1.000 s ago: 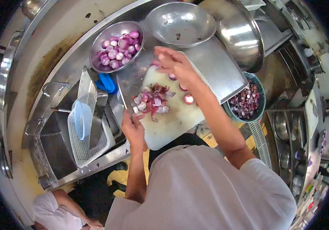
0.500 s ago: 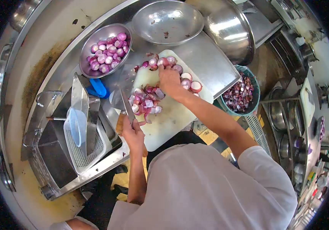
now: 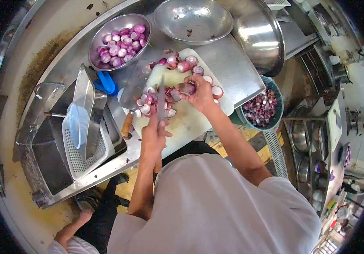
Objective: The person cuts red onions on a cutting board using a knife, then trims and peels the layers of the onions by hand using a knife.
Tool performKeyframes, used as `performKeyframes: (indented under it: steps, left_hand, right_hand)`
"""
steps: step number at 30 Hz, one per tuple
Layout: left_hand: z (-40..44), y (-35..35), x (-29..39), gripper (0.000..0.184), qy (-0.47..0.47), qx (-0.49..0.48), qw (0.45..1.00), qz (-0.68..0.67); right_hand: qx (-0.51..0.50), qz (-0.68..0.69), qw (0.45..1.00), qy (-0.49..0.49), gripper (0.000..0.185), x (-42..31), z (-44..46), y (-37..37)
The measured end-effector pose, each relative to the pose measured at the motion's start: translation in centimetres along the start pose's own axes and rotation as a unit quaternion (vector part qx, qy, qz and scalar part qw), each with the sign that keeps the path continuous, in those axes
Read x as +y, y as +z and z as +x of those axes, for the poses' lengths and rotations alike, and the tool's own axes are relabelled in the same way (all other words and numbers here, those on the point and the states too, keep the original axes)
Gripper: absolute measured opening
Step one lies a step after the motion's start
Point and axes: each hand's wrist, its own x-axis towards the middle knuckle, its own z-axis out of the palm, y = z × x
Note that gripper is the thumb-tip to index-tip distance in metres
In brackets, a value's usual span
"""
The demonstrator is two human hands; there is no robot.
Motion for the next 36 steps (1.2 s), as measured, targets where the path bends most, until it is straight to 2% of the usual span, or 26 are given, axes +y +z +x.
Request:
performKeyframes:
  steps: [1, 2, 4, 5, 7, 8, 10, 11, 14, 17, 19, 23, 26, 29, 32, 34, 35, 36]
  left_hand:
    - [0.1, 0.3, 0.7, 0.034, -0.001, 0.000, 1.000, -0.001]
    - [0.0, 0.7, 1.5, 0.033, 0.020, -0.026, 0.999, 0.040]
    - [-0.1, 1.5, 2.6, 0.031, 0.061, -0.050, 0.990, 0.120]
    - [0.0, 1.8, 2.7, 0.031, 0.061, -0.050, 0.990, 0.119]
    - [0.2, 2.2, 2.8, 0.031, 0.076, -0.069, 0.982, 0.160]
    - [0.3, 2.4, 2.8, 0.031, 0.082, -0.076, 0.979, 0.173]
    - [0.5, 2.7, 2.8, 0.031, 0.066, -0.087, 0.979, 0.172]
    - [0.7, 2.8, 3.0, 0.031, 0.061, -0.092, 0.979, 0.172]
    - [1.3, 3.6, 2.9, 0.013, 0.077, -0.041, 0.988, 0.127]
    - [2.0, 4.3, 1.4, 0.011, 0.141, 0.005, 0.977, 0.157]
    - [1.7, 4.7, 2.0, 0.012, 0.103, -0.009, 0.989, 0.108]
    - [1.8, 5.4, 2.4, 0.011, 0.064, 0.003, 0.994, 0.087]
    - [2.1, 5.8, 1.6, 0.011, 0.105, 0.014, 0.992, 0.072]
    - [2.3, 6.1, 1.9, 0.010, 0.078, 0.015, 0.993, 0.091]
    - [2.4, 6.5, 1.6, 0.016, 0.066, 0.030, 0.987, 0.140]
    - [2.3, 6.8, 1.5, 0.032, 0.152, 0.085, 0.966, 0.192]
    - [2.3, 6.9, 1.4, 0.032, 0.152, 0.085, 0.966, 0.192]
    - [2.3, 7.0, 1.7, 0.041, 0.159, 0.100, 0.961, 0.201]
  right_hand:
    - [0.061, -0.046, 0.997, -0.017, 0.033, 0.4, 0.0, 0.2]
    - [0.062, -0.047, 0.997, -0.015, 0.033, 0.6, -0.1, 0.2]
    - [0.094, -0.135, 0.980, -0.109, 0.031, 1.1, 0.0, 0.1]
    - [0.094, -0.135, 0.980, -0.108, 0.031, 1.3, 0.1, 0.1]
    - [0.091, -0.164, 0.960, -0.206, 0.037, 1.8, 0.4, -0.1]
    - [0.091, -0.164, 0.960, -0.205, 0.037, 1.9, 0.4, -0.2]
    - [0.132, -0.248, 0.918, -0.278, 0.044, 2.2, 0.2, -0.4]
    - [0.133, -0.248, 0.918, -0.278, 0.044, 2.5, 0.1, -0.5]
    - [0.128, -0.399, 0.833, -0.363, 0.048, 3.7, 0.1, -1.5]
    - [0.159, -0.377, 0.838, -0.361, 0.048, 4.4, 0.3, -1.6]
    - [0.163, -0.361, 0.865, -0.306, 0.048, 4.9, 0.8, -2.9]
    - [0.200, -0.328, 0.875, -0.296, 0.046, 6.2, 1.9, -3.9]
    - [0.222, -0.277, 0.900, -0.253, 0.042, 6.3, 1.6, -3.1]
    - [0.279, -0.235, 0.912, -0.191, 0.042, 6.0, 1.3, -2.6]
    - [0.266, -0.273, 0.909, -0.167, 0.049, 5.9, 0.9, -2.6]
    - [0.277, -0.284, 0.895, -0.203, 0.051, 6.4, 1.5, -3.2]
    - [0.281, -0.287, 0.890, -0.215, 0.052, 6.6, 1.7, -3.6]
    - [0.281, -0.308, 0.882, -0.220, 0.055, 6.4, 1.4, -3.3]
